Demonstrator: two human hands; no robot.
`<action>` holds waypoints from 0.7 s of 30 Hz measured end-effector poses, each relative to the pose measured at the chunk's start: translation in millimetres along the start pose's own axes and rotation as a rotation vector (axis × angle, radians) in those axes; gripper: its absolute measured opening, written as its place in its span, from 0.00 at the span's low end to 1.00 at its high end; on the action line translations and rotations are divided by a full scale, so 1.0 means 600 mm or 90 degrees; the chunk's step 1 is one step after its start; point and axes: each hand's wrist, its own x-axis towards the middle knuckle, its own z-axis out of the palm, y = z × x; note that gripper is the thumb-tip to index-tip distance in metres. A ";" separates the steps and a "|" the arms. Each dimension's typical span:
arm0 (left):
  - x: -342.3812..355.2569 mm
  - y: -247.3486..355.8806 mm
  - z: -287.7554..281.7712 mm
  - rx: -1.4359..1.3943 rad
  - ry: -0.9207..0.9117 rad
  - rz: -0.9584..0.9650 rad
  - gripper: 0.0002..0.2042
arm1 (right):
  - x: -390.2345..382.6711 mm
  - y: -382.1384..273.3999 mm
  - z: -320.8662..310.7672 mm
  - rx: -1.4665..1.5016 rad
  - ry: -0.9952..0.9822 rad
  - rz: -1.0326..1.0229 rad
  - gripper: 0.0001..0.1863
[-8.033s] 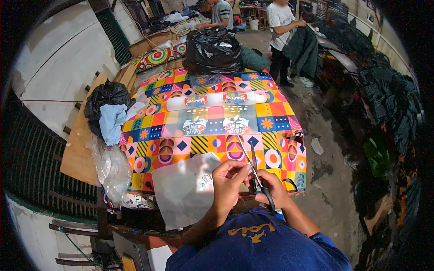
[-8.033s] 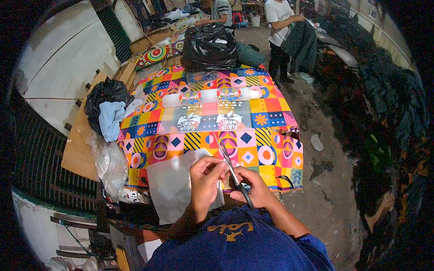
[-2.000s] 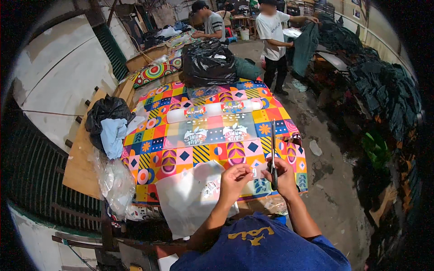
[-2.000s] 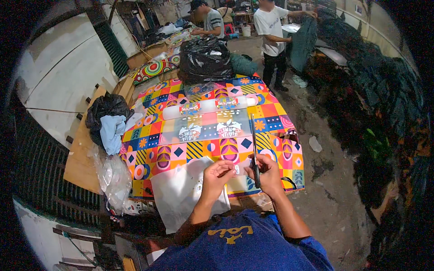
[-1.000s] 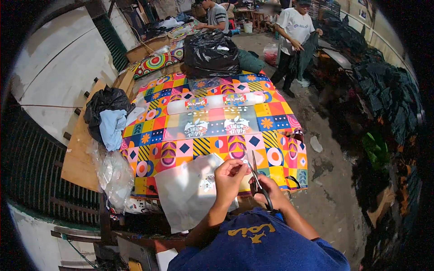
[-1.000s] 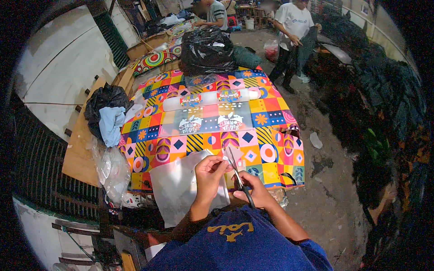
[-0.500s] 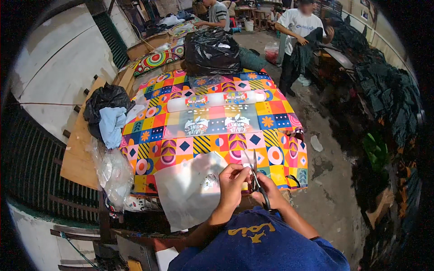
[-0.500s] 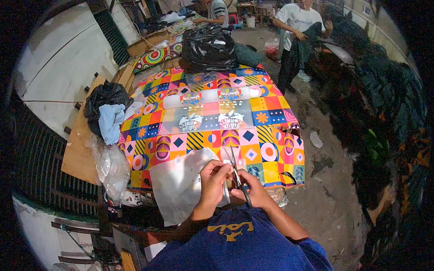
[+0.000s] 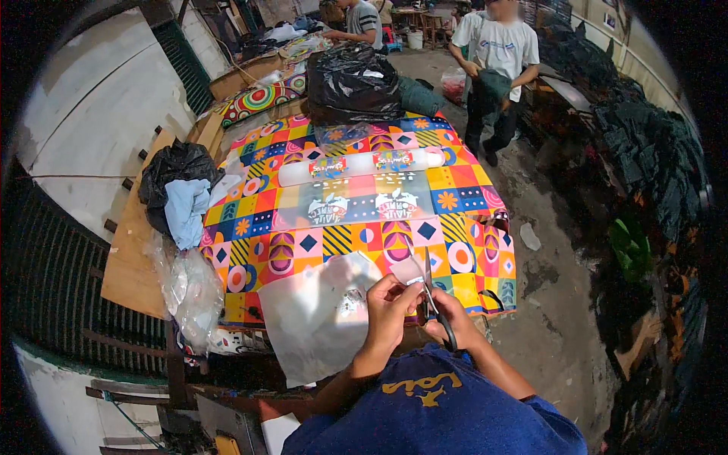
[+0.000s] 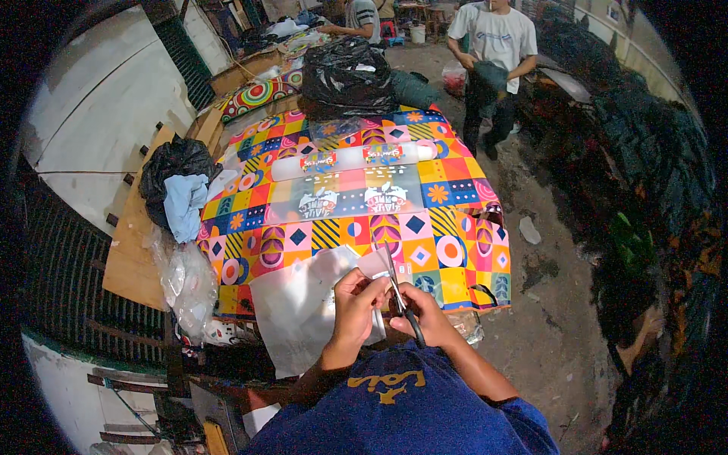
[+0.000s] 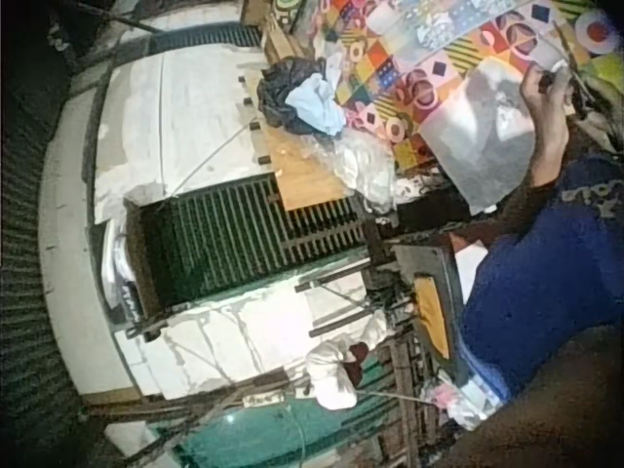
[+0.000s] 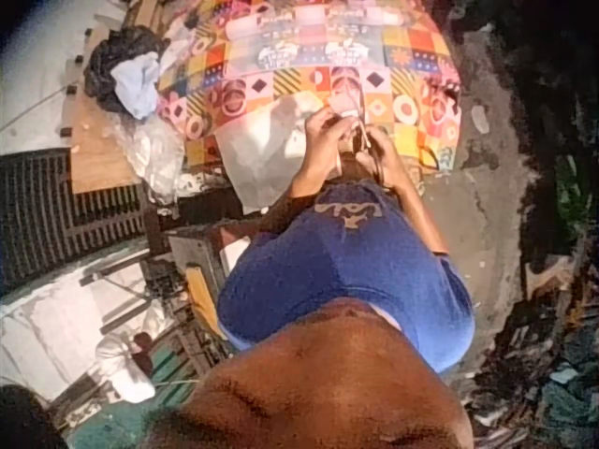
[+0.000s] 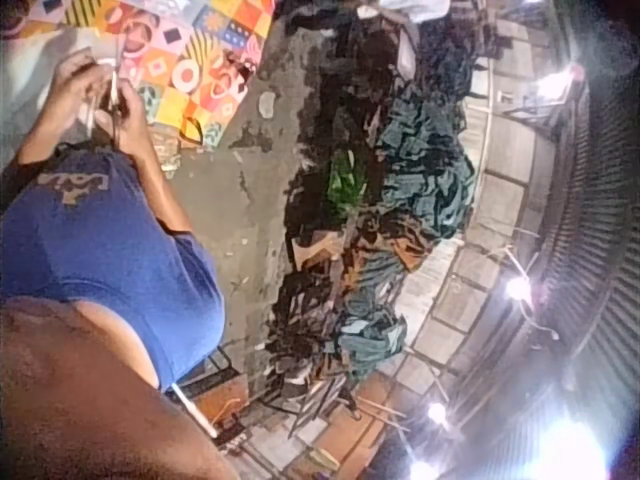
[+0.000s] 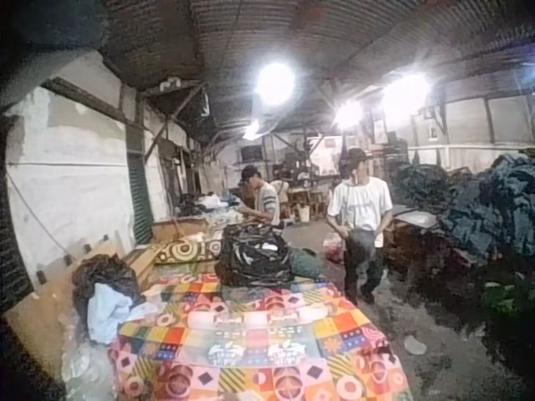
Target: The person uses scissors to cut a piece of white material on a colorful patterned table. The person holds the material with one hand and cuts it with the other, occasionally adjusting the position of the material.
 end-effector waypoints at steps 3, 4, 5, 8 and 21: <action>-0.003 0.005 0.003 0.002 0.006 0.001 0.04 | 0.000 -0.008 0.003 0.004 -0.002 0.014 0.26; -0.003 0.005 0.004 0.000 0.004 0.003 0.04 | -0.002 -0.009 0.001 0.006 -0.010 0.039 0.29; -0.003 0.004 0.004 -0.002 0.003 0.006 0.03 | -0.004 -0.010 0.000 0.008 -0.018 0.064 0.32; -0.003 -0.001 0.000 -0.010 -0.006 0.004 0.04 | -0.003 -0.015 0.000 0.009 -0.022 0.068 0.32; -0.006 -0.001 -0.001 -0.038 -0.021 -0.011 0.03 | -0.012 0.014 0.001 0.066 0.031 0.011 0.24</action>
